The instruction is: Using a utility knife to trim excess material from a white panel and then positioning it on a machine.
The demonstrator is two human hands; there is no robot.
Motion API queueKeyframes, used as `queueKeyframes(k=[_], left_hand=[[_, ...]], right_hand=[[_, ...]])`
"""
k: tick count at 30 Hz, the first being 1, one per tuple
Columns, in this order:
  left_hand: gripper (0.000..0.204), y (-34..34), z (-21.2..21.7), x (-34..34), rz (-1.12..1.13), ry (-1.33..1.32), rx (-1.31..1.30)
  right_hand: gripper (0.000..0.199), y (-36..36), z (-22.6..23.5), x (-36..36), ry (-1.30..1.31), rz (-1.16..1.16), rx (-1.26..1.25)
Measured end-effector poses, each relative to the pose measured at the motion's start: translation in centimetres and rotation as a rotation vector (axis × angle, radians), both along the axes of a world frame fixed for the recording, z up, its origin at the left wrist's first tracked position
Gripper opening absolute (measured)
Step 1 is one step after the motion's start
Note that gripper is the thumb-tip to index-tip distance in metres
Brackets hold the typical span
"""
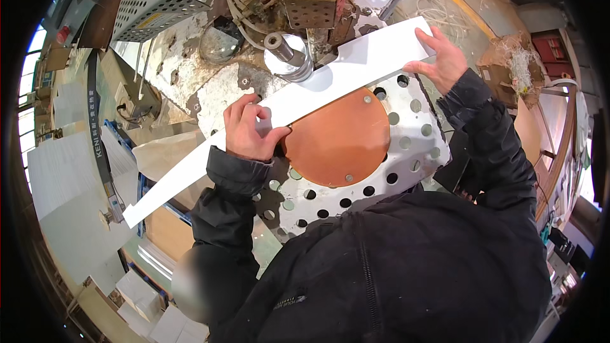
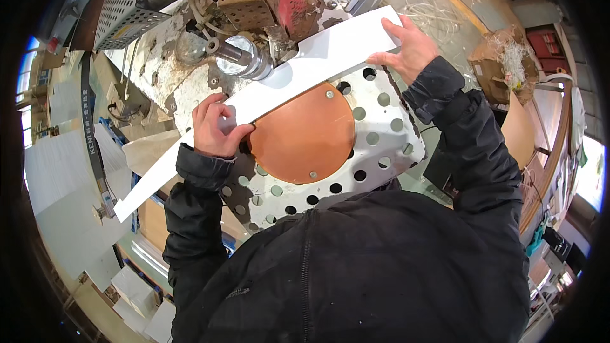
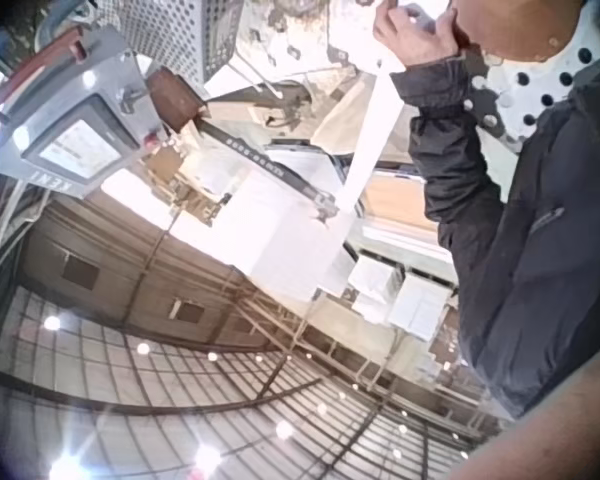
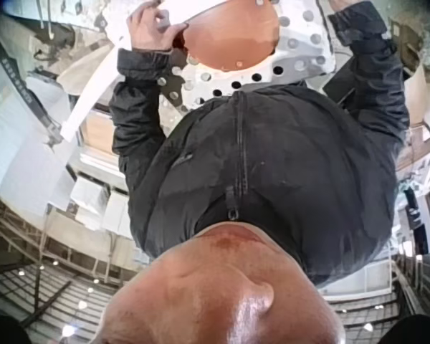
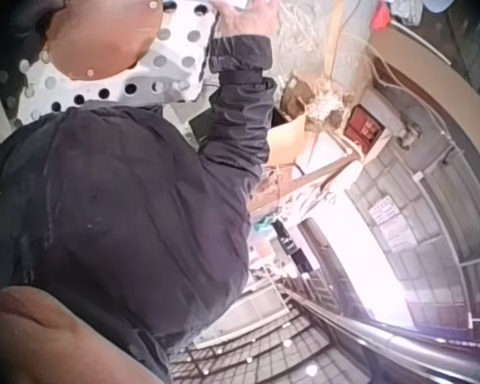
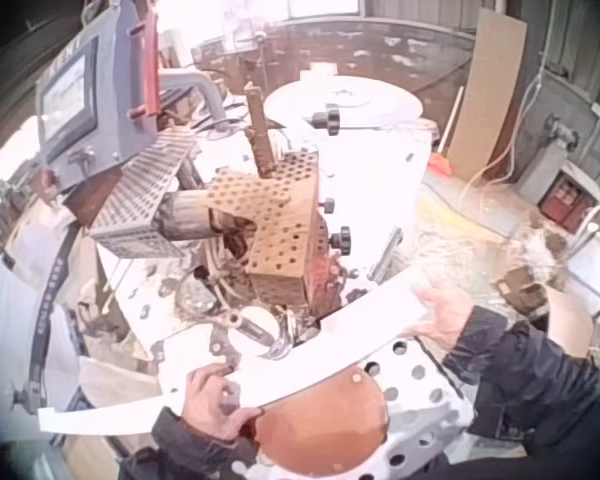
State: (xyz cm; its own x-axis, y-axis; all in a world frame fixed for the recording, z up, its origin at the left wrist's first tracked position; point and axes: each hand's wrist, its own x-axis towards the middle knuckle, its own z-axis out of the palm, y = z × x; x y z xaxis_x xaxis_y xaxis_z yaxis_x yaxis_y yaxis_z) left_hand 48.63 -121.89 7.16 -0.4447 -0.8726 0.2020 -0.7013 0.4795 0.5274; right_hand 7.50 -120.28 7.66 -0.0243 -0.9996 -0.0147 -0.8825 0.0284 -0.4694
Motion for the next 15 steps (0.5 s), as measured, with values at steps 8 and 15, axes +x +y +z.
queueKeyframes(k=[8, 15], left_hand=[[0.042, 0.1, 0.1, 2.2, -0.014, -0.044, 0.002], [0.041, -0.1, 0.4, 3.8, -0.033, -0.047, 0.021]], right_hand=[[0.079, -0.3, -0.3, 1.3, 0.122, -0.016, -0.112], [0.076, -0.4, 0.1, 3.5, 0.083, 0.039, -0.159]])
